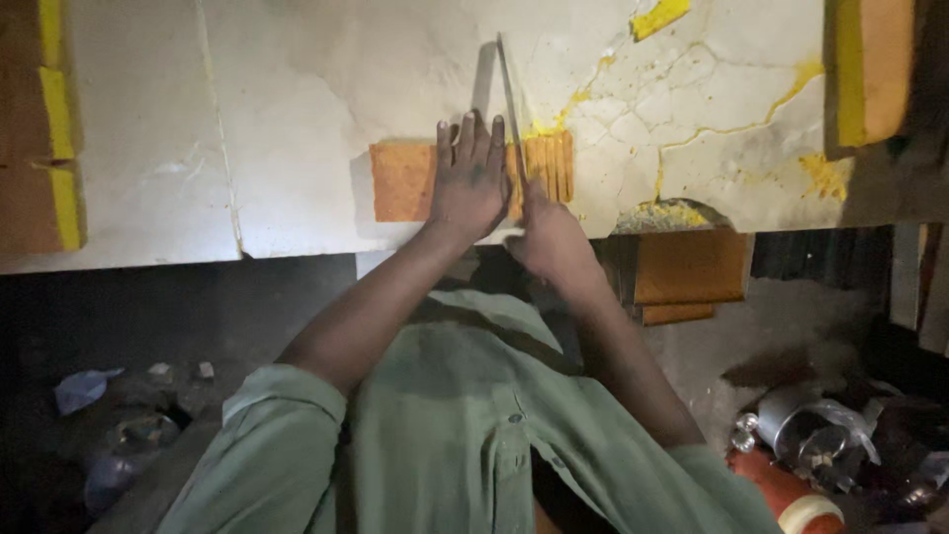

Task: The person slices a rectangular yellow block on a tiled table using a long knife, cutting it into thin strips and pushing cut pieces aside, then repositions the remaining block and continues slicing it into more strips.

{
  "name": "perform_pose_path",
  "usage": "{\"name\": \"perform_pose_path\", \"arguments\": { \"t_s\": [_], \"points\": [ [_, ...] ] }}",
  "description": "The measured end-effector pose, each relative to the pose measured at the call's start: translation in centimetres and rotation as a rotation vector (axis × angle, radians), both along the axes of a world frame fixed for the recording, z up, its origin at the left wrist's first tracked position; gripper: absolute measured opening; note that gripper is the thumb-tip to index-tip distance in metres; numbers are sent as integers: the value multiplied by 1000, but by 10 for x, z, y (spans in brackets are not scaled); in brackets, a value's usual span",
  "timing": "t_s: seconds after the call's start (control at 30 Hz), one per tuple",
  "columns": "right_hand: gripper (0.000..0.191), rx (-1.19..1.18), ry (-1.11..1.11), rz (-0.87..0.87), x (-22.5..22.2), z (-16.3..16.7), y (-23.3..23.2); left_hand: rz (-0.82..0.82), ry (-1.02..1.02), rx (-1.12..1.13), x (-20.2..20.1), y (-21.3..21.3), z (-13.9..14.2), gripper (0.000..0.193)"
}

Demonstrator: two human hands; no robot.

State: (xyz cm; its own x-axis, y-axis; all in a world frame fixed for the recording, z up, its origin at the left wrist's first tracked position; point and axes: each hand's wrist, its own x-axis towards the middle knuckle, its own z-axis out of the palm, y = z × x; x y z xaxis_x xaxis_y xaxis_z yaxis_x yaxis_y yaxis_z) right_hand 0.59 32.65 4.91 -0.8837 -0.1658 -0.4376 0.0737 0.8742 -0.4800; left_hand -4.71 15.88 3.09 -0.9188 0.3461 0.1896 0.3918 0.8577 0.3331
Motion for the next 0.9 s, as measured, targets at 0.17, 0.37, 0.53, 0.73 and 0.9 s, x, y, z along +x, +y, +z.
{"name": "perform_pose_path", "arguments": {
  "t_s": [0.17,0.37,0.53,0.73,0.9],
  "points": [
    [80,-8,27,41,17,79,-30,24,28,12,2,-5,5,69],
    [82,-49,-314,6,105,69,8,9,-57,-7,2,-5,2,70],
    [76,145,-65,68,68,-14,-4,21,-16,56,4,-4,-5,71],
    [86,-32,47,23,-16,30,-29,26,80,-31,3,-14,2,69],
    [98,52,-158,50,50,75,-25,42,-61,42,4,-15,7,70]
  ]
}}
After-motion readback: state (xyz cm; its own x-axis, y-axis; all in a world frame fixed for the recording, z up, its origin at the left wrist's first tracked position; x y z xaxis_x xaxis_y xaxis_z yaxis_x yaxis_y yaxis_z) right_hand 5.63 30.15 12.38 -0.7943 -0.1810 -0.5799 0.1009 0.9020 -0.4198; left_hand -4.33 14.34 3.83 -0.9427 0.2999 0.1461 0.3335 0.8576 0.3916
